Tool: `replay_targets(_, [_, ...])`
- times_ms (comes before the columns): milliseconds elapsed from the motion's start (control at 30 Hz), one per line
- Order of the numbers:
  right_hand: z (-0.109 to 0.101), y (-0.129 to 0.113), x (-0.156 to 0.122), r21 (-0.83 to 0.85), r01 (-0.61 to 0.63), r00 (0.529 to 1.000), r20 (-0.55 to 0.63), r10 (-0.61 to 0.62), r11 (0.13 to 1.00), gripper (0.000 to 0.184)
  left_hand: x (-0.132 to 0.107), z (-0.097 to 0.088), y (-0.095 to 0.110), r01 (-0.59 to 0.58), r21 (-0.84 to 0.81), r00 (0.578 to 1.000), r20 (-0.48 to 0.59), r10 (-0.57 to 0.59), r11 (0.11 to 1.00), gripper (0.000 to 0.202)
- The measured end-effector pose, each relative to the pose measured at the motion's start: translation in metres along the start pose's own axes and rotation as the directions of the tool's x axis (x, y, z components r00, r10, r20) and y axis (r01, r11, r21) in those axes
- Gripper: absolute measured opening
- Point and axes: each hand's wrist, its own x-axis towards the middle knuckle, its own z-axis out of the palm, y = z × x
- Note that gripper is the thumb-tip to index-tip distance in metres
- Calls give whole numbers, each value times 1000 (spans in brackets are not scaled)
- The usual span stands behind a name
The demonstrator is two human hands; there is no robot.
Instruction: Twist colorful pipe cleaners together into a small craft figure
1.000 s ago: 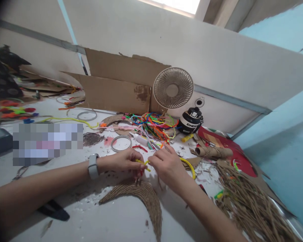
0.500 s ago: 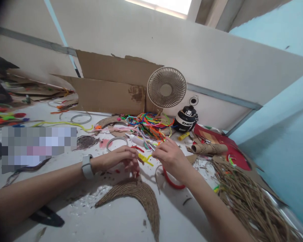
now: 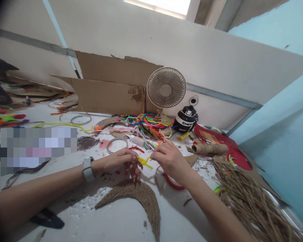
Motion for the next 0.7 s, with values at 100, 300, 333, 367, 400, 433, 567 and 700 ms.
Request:
replay_targets(100, [4,2,-1,2,4,1000,3,-4,1000,20,1,-1,-4,-1,-13,1000,6,1,1000,31])
replay_targets(300, [10,3,-4,7,20,1000,13,-20,1000,21,1,-1,-6,17,-11,1000,23,-17,1000,28])
replay_targets(333, [10,3,-4,8,21,1000,15,-21,1000,22,1,0,-5,16,-9,1000,27,-15,1000,29])
replay_targets(367, [10,3,-4,9,21,1000,17,-21,1000,22,0,0,-4,16,-9,999,32,-15,1000,29])
replay_targets(400, [10,2,-4,11,20,1000,18,-21,1000,22,0,0,-3,18,-9,999,37,-18,1000,30])
replay_targets(433, [10,2,-4,13,19,1000,17,-19,1000,21,0,1,-2,21,-10,999,38,-21,1000,30])
replay_targets(567, [9,0,-3,16,30,999,21,-30,999,22,-1,2,-1,24,-3,999,36,-24,1000,29])
replay_targets(700, [8,-2,-2,8,34,999,36,-34,999,24,0,2,-5,9,-18,999,48,-8,1000,29])
